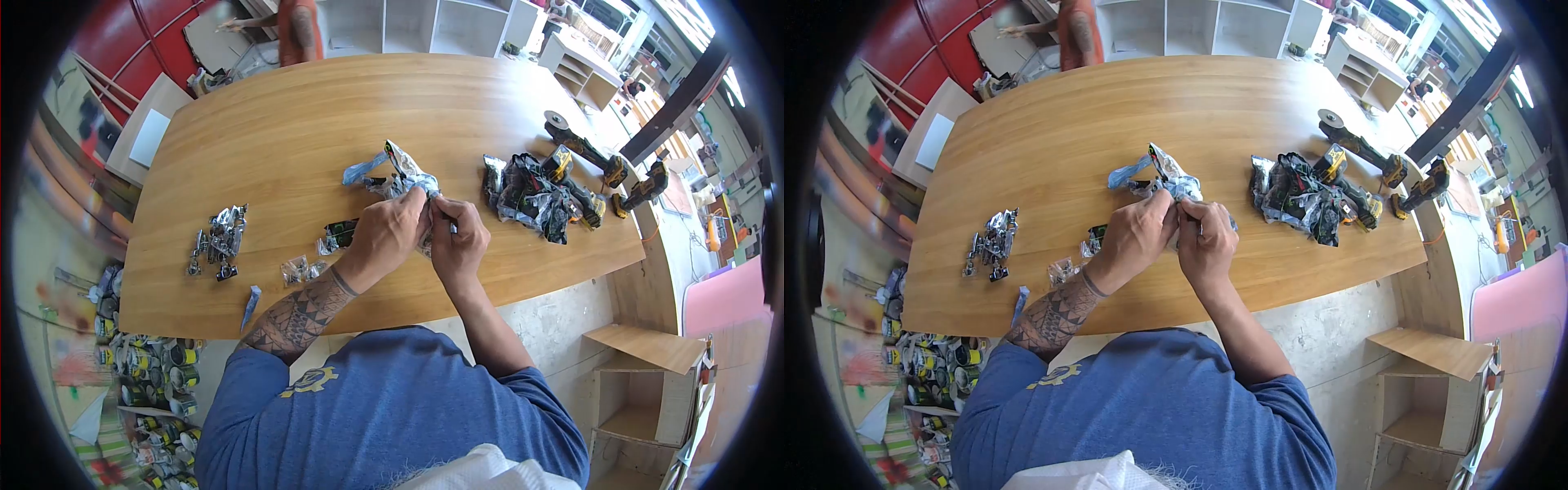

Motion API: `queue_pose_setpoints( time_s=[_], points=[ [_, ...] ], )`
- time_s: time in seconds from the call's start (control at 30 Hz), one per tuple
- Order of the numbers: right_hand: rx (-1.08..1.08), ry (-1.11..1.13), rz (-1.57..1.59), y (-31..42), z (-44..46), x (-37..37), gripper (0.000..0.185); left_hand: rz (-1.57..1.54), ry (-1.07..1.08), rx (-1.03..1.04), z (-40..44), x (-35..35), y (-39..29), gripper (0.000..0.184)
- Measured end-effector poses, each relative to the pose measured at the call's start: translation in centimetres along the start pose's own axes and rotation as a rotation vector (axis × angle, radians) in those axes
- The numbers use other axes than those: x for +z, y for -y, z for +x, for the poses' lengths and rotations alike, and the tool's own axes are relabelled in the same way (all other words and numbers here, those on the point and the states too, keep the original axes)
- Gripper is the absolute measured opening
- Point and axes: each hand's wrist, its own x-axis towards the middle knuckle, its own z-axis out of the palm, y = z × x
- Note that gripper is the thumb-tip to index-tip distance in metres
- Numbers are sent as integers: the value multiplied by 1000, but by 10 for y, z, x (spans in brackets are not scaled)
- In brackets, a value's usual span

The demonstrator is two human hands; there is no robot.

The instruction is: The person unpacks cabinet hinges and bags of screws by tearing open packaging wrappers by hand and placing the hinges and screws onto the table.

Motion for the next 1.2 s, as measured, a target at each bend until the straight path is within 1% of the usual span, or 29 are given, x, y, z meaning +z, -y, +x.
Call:
queue_pose_setpoints(
  time_s=[0.07, 0.17, 0.2, 0.23, 0.27, 0.33, 0.37, 0.4, 0.43, 0.47, 0.5, 0.53, 0.57, 0.6, 0.63, 0.67, 0.73, 0.77, 0.8, 0.87, 0.9, 0.93, 1.0, 1.03, 1.07, 1.1, 1.13, 1.17, 1.2],
  points=[
    [-41, 21, -33, 5, -3, -2, 10, 38, 55, -15, 0, 7, 11, 21],
    [-105, 41, -27, 7, -10, -2, 12, 9, 63, -53, 4, 13, 21, 20],
    [-50, 22, -15, 7, -13, -3, 13, 10, 60, -51, 5, 14, 26, 20],
    [5, 3, -3, 7, -15, -4, 13, 11, 27, -5, 6, 16, 31, 18],
    [5, 6, -1, 8, -19, -6, 13, 11, -4, 38, 5, 20, 38, 16],
    [-44, -193, 135, 19, -20, -15, 14, 207, -72, -148, 12, 27, 95, 14],
    [-33, -294, 226, 27, -18, -21, 11, 187, -141, -170, 8, 11, 108, 16],
    [-40, -309, 221, 32, -9, -31, 11, 170, -207, -170, 15, -7, 112, 18],
    [40, -308, 209, 33, 2, -43, 9, 173, -202, -135, 34, -27, 98, 18],
    [140, -299, 191, 33, 2, -55, 7, -58, -104, -227, 42, -50, 74, 20],
    [259, -298, 353, 25, 3, -60, 6, -293, 4, -343, 36, -57, 58, 22],
    [363, -297, 522, 13, 10, -60, 4, -299, 23, -343, 29, -51, 50, 22],
    [369, -292, 610, 7, 11, -60, 4, -452, 30, -289, 30, -46, 43, 22],
    [363, -299, 607, 5, 13, -59, 4, -605, 34, -236, 31, -43, 38, 22],
    [372, -301, 619, 4, 13, -60, 4, -609, 109, -185, 28, -36, 38, 22],
    [384, -302, 631, 3, 12, -60, 5, -614, 113, -185, 24, -32, 34, 22],
    [388, -285, 623, -1, 8, -61, 4, -757, 247, -258, 18, -26, 17, 24],
    [390, -265, 621, -1, 7, -60, 4, -780, 231, -192, 14, -20, 12, 26],
    [392, -269, 620, -1, 7, -59, 4, -780, 235, -192, 13, -17, 10, 26],
    [410, -227, 594, 2, 6, -57, 4, -900, 306, -242, 11, -12, 5, 27],
    [411, -230, 594, 3, 5, -56, 4, -870, 319, -325, 15, -19, -10, 23],
    [428, -226, 623, 4, 5, -55, 5, -868, 322, -322, 14, -10, -12, 23],
    [446, -224, 651, 3, 4, -52, 6, -784, 227, -222, 10, 9, -11, 20],
    [454, -232, 677, 0, 2, -50, 7, -753, 203, -262, 10, 12, -12, 19],
    [461, -239, 702, -2, 2, -48, 9, -753, 204, -260, 11, 13, -13, 19],
    [460, -242, 703, 5, 6, -46, 9, -759, 148, -265, 11, 15, -13, 24],
    [604, -245, 810, 19, 12, -45, 13, -765, 92, -270, 12, 17, -14, 29],
    [746, -246, 918, 27, 15, -42, 17, -763, 94, -267, 14, 18, -14, 29],
    [745, -250, 921, 25, 13, -37, 17, -732, 88, -254, 16, 18, -14, 29]
  ],
)
